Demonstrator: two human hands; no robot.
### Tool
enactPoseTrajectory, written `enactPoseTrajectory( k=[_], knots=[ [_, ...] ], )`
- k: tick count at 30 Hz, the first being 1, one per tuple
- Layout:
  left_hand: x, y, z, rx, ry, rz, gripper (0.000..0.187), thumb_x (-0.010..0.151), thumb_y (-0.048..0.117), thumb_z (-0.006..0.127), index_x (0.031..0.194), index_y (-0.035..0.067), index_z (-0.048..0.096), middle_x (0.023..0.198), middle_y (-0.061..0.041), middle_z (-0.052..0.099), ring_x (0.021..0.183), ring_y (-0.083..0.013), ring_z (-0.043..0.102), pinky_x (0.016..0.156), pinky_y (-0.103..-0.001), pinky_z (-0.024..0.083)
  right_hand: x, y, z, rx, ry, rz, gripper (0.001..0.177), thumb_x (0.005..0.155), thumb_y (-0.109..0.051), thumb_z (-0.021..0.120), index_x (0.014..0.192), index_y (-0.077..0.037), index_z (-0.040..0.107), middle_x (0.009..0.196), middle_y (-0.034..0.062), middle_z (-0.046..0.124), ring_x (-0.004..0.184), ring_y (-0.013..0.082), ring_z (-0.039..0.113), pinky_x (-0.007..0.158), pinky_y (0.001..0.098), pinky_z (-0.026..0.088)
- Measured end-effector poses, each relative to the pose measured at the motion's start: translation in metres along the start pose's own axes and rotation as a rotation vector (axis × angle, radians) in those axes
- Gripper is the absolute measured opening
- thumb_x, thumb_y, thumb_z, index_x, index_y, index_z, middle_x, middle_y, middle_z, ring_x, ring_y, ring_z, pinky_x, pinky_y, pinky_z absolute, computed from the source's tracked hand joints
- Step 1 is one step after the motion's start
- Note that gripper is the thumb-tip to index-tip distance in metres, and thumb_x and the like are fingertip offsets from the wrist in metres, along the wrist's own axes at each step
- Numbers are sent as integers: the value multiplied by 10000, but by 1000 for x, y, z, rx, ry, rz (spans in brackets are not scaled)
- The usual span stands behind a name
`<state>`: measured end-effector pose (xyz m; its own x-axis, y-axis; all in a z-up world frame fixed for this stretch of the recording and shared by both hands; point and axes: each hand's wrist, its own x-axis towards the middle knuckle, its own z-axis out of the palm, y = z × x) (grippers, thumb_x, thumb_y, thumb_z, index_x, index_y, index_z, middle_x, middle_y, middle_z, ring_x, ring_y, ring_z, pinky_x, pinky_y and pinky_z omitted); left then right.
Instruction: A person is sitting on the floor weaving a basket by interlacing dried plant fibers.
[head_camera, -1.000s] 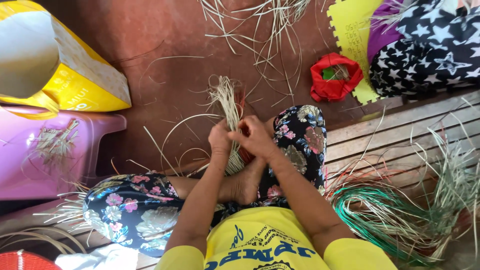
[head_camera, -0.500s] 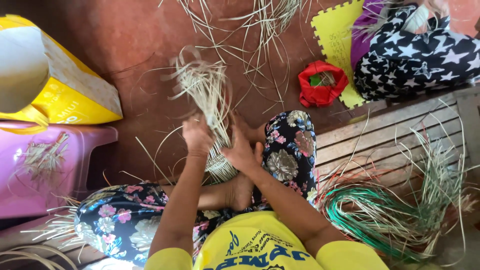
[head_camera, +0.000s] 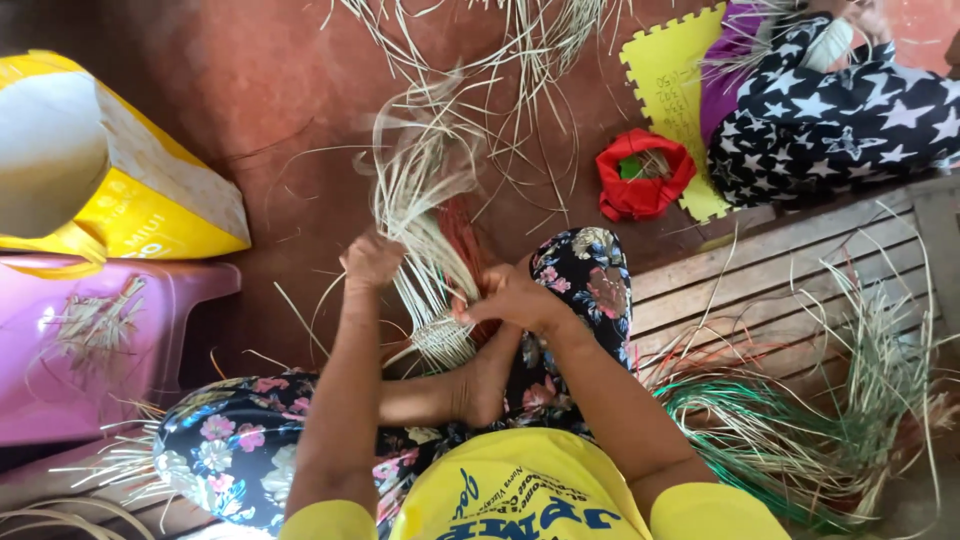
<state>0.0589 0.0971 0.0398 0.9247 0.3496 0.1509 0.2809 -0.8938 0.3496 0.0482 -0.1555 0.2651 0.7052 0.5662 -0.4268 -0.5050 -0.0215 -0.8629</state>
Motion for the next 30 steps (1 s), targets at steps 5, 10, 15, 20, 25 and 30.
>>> enactPoseTrajectory(
  k=[5,10,15,20,25,30],
  knots=[
    [-13,59,-62,-1079,-780,-274,625,724,153,832,1336,122,709,1205,-127,741,1093,-312,702,971,-381,509,0,-71,16,49,-143,-259,102,782,-50,823,715,-6,758,617,128,728,634,133,669,758,246,519],
    [11,88,-54,-1040,-670,-301,595,648,238,888,1209,102,744,1095,-165,761,1074,-368,715,974,-435,519,-29,-115,13,-120,-305,-149,170,847,-142,797,718,-34,769,639,108,745,651,134,691,755,251,532],
    [53,16,-6,-810,-279,-495,554,740,382,863,1233,171,722,1058,-148,753,1056,-352,714,957,-450,557,-67,-77,-33,-285,-490,29,163,761,-169,888,774,-25,813,727,106,766,732,187,709,740,327,567],
    [70,19,42,-1558,-134,-791,461,906,398,573,1233,110,726,1036,-159,776,912,-306,777,908,-451,634,-64,-80,-26,-124,-583,-30,62,840,-3,818,892,31,820,833,116,795,799,159,740,779,309,590],
    [78,92,-34,-1035,-254,115,470,714,173,883,1136,67,702,1076,-190,745,1068,-333,712,997,-445,539,-55,-111,-20,-97,-688,-474,398,893,128,652,1256,-24,594,825,288,750,727,359,779,699,438,652],
    [109,-6,-20,-800,-55,-51,845,732,114,881,1486,138,501,1426,-168,606,1252,-390,616,1122,-472,504,-123,-46,-89,-219,-347,370,1369,848,16,672,1332,-301,-570,989,277,793,812,359,806,784,439,648]
  ],
)
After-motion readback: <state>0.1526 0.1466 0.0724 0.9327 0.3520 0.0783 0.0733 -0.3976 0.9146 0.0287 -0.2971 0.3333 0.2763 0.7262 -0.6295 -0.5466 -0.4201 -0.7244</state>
